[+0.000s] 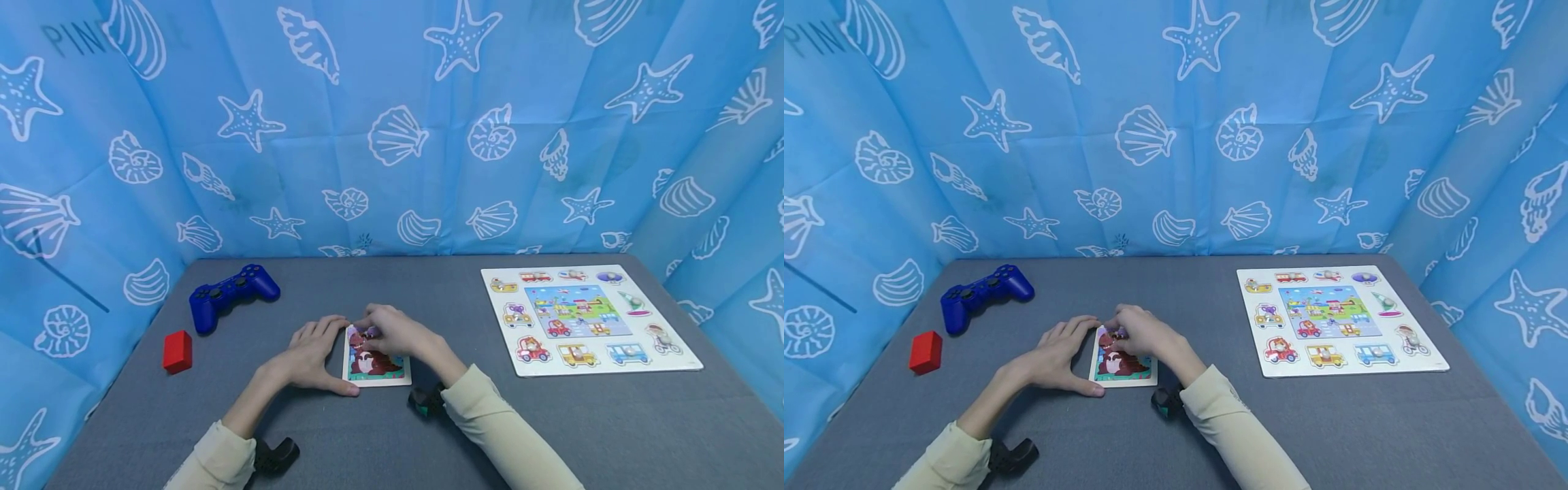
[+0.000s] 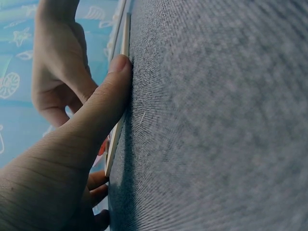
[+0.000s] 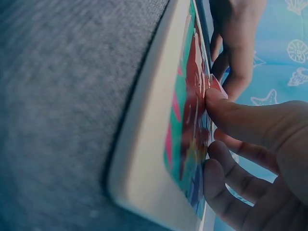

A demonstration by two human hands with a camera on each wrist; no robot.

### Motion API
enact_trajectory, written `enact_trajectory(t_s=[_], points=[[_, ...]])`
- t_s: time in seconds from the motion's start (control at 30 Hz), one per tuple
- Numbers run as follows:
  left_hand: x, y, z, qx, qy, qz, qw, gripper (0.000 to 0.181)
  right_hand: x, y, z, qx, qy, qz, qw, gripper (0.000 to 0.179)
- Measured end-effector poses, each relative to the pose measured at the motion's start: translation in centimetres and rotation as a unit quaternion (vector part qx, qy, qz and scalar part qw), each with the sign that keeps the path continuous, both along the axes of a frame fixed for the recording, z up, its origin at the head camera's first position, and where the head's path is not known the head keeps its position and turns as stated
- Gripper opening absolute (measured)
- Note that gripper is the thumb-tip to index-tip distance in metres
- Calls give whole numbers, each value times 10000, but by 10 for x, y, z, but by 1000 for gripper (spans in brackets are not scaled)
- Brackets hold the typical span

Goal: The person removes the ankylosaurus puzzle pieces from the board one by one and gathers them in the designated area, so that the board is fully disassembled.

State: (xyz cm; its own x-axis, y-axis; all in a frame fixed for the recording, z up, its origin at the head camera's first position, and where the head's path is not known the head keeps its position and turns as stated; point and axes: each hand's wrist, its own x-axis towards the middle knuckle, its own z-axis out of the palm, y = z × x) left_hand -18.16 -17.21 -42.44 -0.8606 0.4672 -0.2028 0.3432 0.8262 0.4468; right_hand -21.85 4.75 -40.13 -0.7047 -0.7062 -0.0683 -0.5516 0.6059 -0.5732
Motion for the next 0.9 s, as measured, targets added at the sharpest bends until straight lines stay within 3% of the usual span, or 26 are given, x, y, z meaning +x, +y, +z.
enact_trajectory(t_s=[0.9], points=[[0,1,-3,-3,197,45,9998,119,6,-1,-3,26,506,-46,9987,36]])
